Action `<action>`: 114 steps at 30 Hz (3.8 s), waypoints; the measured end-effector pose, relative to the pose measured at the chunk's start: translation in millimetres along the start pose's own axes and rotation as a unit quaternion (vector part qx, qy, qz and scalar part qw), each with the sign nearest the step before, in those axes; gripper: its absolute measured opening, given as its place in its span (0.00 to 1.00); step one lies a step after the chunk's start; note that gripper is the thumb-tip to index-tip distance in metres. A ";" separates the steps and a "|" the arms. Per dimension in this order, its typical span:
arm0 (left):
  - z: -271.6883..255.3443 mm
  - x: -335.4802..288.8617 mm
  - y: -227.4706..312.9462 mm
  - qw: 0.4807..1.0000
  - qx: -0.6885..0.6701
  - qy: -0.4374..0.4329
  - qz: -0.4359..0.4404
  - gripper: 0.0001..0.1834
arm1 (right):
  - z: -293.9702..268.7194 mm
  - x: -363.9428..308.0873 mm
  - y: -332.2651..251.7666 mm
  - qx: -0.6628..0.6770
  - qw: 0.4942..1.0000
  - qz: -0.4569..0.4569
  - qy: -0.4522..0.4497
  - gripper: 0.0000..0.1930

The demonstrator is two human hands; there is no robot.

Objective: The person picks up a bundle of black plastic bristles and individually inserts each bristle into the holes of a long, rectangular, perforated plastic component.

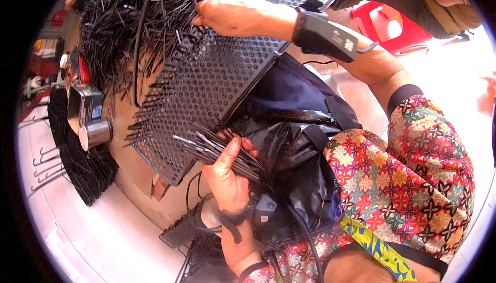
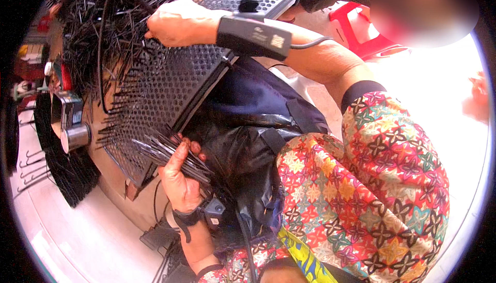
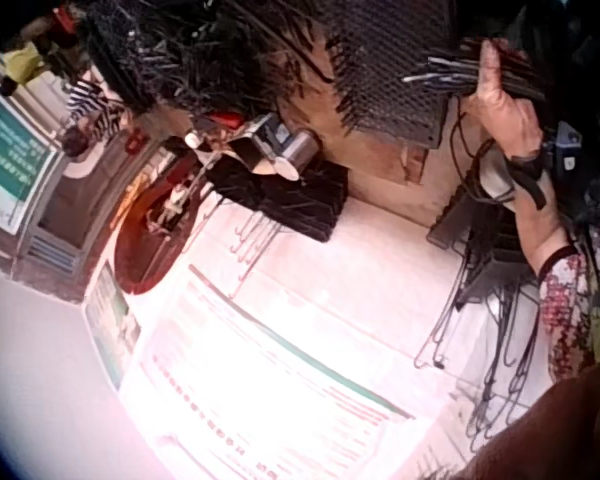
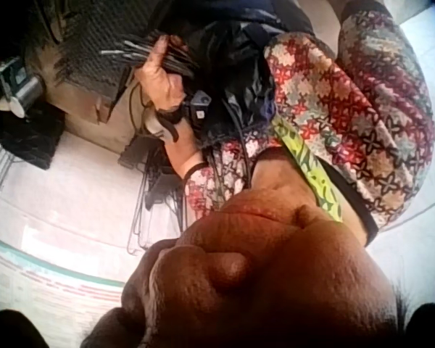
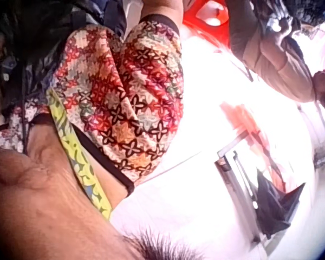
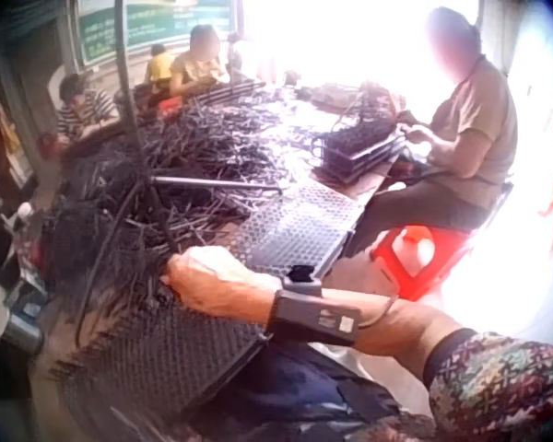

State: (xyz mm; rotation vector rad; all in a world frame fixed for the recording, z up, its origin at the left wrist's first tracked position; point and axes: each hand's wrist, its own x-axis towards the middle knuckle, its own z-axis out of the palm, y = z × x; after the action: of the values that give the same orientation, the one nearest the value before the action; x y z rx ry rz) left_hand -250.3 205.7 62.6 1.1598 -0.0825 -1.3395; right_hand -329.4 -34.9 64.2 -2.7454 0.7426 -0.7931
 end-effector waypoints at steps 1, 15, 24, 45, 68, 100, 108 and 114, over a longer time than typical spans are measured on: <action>-0.3 0.9 -0.7 1.000 -0.002 0.003 0.006 0.09 | 8.3 -5.2 5.2 0.076 0.995 0.008 0.063 0.14; 1.0 -10.8 12.3 0.998 0.038 -0.005 0.051 0.10 | -11.4 -65.3 -104.0 0.591 0.717 0.244 -0.277 0.12; -17.8 -21.8 18.1 0.997 -0.032 0.030 0.063 0.09 | -8.7 -47.1 -118.1 0.596 0.727 0.256 -0.223 0.06; -38.8 -20.2 25.8 0.982 -0.152 0.036 0.106 0.07 | 70.3 56.8 -153.8 0.515 0.854 0.003 0.071 0.08; -30.7 -22.7 16.8 0.990 -0.115 0.031 0.079 0.06 | 67.8 76.2 -151.4 0.235 0.942 -0.234 0.039 0.06; -34.8 -18.2 22.0 0.979 -0.120 -0.087 0.142 0.08 | 13.7 0.2 -148.2 0.547 0.764 0.119 -0.321 0.09; -34.3 -18.1 20.8 0.990 -0.079 0.024 0.110 0.08 | 13.9 -3.3 -135.0 0.543 0.780 0.196 -0.243 0.09; -37.9 -16.4 18.9 0.987 -0.114 0.021 0.111 0.08 | 12.2 -8.5 -138.3 0.563 0.760 0.194 -0.261 0.07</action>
State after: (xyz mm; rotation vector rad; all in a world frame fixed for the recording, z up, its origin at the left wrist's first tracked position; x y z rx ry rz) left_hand -217.9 237.3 66.1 0.9555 -0.0252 -1.0957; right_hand -271.9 88.5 92.8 -1.4905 0.4310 -0.1870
